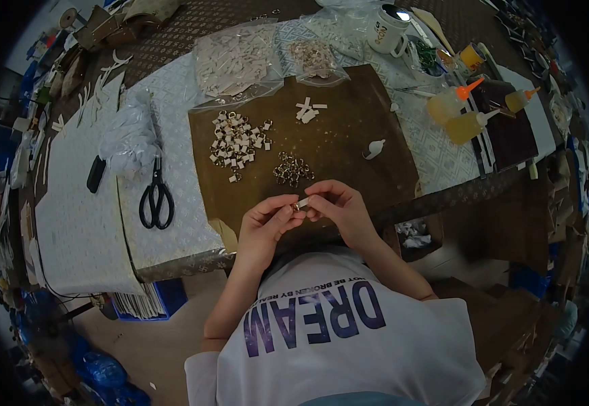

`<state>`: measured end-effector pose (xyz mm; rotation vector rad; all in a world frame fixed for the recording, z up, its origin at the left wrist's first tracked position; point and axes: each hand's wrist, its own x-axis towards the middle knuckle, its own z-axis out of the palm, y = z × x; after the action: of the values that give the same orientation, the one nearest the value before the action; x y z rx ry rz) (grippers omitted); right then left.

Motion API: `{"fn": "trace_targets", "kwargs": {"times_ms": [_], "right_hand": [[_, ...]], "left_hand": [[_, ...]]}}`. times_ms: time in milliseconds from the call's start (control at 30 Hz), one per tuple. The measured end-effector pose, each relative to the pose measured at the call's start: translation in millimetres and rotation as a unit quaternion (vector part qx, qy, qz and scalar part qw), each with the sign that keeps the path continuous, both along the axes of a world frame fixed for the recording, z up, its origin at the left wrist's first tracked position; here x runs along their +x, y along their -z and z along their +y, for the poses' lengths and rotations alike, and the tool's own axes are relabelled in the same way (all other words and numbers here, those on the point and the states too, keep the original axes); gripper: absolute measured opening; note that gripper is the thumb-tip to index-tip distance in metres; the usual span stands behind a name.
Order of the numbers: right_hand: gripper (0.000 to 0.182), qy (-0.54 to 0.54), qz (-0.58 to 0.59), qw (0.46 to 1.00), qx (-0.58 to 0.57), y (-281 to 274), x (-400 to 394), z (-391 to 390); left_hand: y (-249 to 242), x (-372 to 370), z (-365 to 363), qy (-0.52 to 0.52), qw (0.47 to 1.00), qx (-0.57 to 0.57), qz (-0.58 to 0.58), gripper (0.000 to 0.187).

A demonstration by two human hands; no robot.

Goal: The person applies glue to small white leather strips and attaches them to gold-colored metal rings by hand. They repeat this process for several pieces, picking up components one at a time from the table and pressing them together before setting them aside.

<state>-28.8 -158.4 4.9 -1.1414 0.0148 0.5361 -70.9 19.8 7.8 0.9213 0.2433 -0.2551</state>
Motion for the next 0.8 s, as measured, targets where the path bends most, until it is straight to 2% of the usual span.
{"fn": "trace_targets", "kwargs": {"times_ms": [233,433,533,600,800], "right_hand": [[0.015,-0.010,-0.027,0.999,-0.030,-6.9,-1.5,5.7],[0.014,-0.029,-0.074,0.996,-0.040,1.6,-0.1,4.9],[0.014,-0.058,0.041,0.997,-0.012,-7.6,-0.7,3.3],[0.014,-0.062,0.054,0.997,-0.001,-3.5,-1.6,3.1],[0.011,-0.047,-0.001,0.999,-0.009,-1.3,-3.4,1.2]], "left_hand": [[-1.4,0.7,3.7,-0.002,0.999,-0.039,0.020,0.022],[1.2,-0.4,6.4,0.014,1.000,0.006,-0.015,0.022],[-3.6,-0.3,5.0,0.021,0.999,0.044,-0.022,0.022],[-4.6,-0.3,3.5,0.022,0.998,0.055,-0.032,0.022],[-2.3,0.2,2.2,0.030,0.996,0.074,-0.038,0.020]]}}
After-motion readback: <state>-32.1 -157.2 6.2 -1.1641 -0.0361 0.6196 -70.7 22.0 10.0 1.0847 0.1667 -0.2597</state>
